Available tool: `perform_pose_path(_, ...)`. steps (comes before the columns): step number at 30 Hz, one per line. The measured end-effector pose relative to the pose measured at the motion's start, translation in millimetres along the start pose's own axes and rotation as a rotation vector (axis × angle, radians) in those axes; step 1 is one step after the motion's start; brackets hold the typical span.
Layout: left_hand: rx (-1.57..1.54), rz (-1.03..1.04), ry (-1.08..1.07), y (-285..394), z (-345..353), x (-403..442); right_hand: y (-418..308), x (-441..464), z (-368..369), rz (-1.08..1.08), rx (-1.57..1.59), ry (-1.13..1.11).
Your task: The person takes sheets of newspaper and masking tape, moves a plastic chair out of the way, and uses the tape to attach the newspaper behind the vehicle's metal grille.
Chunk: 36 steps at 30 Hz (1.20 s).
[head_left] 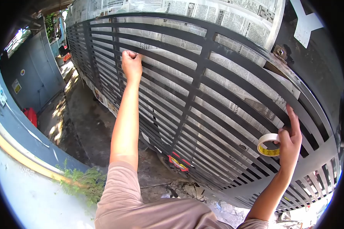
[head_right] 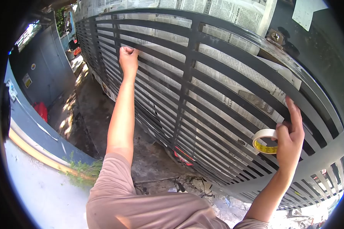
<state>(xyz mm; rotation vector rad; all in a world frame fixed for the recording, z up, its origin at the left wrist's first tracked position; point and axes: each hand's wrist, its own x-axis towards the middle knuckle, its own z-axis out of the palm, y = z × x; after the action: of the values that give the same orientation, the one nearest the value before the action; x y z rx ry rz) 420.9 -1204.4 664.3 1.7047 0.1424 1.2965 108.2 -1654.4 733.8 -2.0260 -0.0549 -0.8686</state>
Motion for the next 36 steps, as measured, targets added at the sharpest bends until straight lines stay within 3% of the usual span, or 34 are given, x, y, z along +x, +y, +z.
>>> perform_pose_path(5, 0.045, -0.063, 0.162, 10, 16, -7, -4, -6, 4, -0.109, -0.266, 0.018)
perform_pose_path(8, 0.073, 0.052, 0.266, -5, 29, -3, 7, -4, 1, -0.309, -0.554, 0.068)
perform_pose_path(14, 0.243, 0.140, 0.236, -21, 25, 4, -9, -2, 4, -0.221, -0.601, 0.060)
perform_pose_path(18, 0.305, 0.062, 0.179, -21, 25, 4, -13, 0, 9, -0.163, -0.618, 0.067)
perform_pose_path(22, 0.266, 0.027, 0.031, -16, 14, -3, -18, 0, 12, -0.110, -0.599, 0.082)
perform_pose_path(23, 0.114, -0.102, -0.162, -16, 4, 3, -19, 0, 13, -0.086, -0.589, 0.082)
perform_pose_path(26, -0.070, -0.211, -0.255, -5, -8, 0, -21, 0, 14, -0.037, -0.535, 0.077)
perform_pose_path(30, 0.050, -0.398, -0.431, 45, -20, 6, -21, 1, 13, -0.048, -0.515, 0.072)
perform_pose_path(32, -0.247, -0.507, -0.414, 14, -1, 19, -20, 1, 13, -0.066, -0.531, 0.078)
perform_pose_path(33, -0.252, -0.488, -0.487, 28, -7, 13, -16, 1, 12, -0.090, -0.537, 0.082)
perform_pose_path(36, -0.258, -0.597, -0.543, 44, -5, 16, -25, -3, 18, -0.009, -0.338, 0.077)
